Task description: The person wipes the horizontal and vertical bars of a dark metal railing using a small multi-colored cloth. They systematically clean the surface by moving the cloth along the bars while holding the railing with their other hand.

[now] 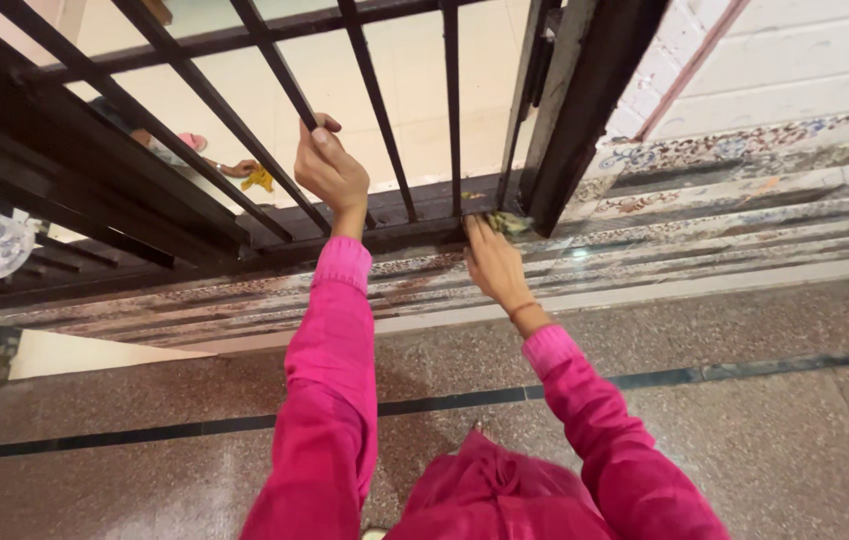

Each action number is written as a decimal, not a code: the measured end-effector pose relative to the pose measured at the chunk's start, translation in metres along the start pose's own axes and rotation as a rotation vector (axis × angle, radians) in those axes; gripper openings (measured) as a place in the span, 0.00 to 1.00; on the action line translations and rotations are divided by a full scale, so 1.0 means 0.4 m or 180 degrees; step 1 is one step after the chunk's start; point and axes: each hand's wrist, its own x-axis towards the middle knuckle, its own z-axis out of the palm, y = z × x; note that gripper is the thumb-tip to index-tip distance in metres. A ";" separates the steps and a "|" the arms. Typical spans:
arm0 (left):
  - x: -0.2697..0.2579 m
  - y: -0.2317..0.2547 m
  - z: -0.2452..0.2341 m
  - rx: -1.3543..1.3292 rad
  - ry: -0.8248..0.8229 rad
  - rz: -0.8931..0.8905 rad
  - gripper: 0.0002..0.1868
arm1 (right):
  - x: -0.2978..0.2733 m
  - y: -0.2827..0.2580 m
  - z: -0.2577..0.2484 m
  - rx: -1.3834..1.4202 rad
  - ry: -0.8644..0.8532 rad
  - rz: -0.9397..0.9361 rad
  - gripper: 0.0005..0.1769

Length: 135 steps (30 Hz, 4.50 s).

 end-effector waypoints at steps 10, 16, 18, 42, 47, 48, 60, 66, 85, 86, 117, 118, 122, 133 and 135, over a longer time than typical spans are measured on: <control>-0.003 -0.030 0.008 0.0002 0.0048 0.0117 0.31 | 0.111 0.086 0.159 -0.0136 -0.0303 0.0433 0.57; 0.005 -0.001 -0.002 0.0053 0.0040 0.0115 0.29 | 0.028 -0.001 0.121 -0.0005 -0.0441 0.0687 0.53; 0.007 0.004 -0.002 0.0066 0.0032 0.0114 0.28 | 0.008 -0.032 0.109 0.0120 -0.0537 0.0776 0.51; 0.001 -0.004 -0.004 0.0100 0.0028 0.0137 0.29 | -0.061 -0.080 -0.046 0.0742 -0.0379 0.1216 0.18; 0.006 0.002 -0.002 0.0032 0.0055 0.0156 0.28 | 0.072 -0.111 -0.233 0.1649 0.1613 0.1050 0.22; 0.002 0.002 -0.004 0.0044 0.0041 0.0162 0.28 | 0.118 -0.110 -0.267 0.1558 0.2246 0.0228 0.21; 0.005 0.007 -0.006 0.0019 -0.0016 0.0073 0.28 | 0.102 -0.001 -0.049 0.1684 0.1179 0.1239 0.29; 0.008 0.001 -0.002 -0.0001 0.0024 0.0150 0.28 | -0.005 0.057 0.022 0.1634 0.0640 0.1737 0.30; 0.008 0.014 -0.009 0.0019 0.0006 0.0120 0.28 | 0.322 -0.153 -0.401 0.2263 0.1860 0.0758 0.28; 0.007 0.014 -0.010 0.0039 -0.0016 0.0071 0.28 | 0.293 -0.136 -0.363 0.2366 0.1898 0.0581 0.27; 0.007 0.015 -0.009 0.0139 0.0051 0.0136 0.27 | 0.194 -0.101 -0.281 0.0929 0.1615 0.0664 0.22; 0.007 0.018 -0.010 0.0154 0.0045 0.0117 0.27 | 0.156 -0.081 -0.253 0.0660 0.1256 0.0918 0.23; 0.004 0.018 -0.012 0.0165 0.0059 0.0214 0.27 | 0.036 -0.022 -0.185 -0.0033 -0.0337 0.1551 0.18; 0.000 -0.002 -0.003 0.0133 0.0053 0.0095 0.26 | 0.281 -0.243 -0.408 0.1889 0.1947 -0.0188 0.20; -0.004 -0.010 -0.001 0.0192 0.0041 0.0015 0.27 | 0.319 -0.293 -0.431 0.1356 0.2107 -0.0482 0.19</control>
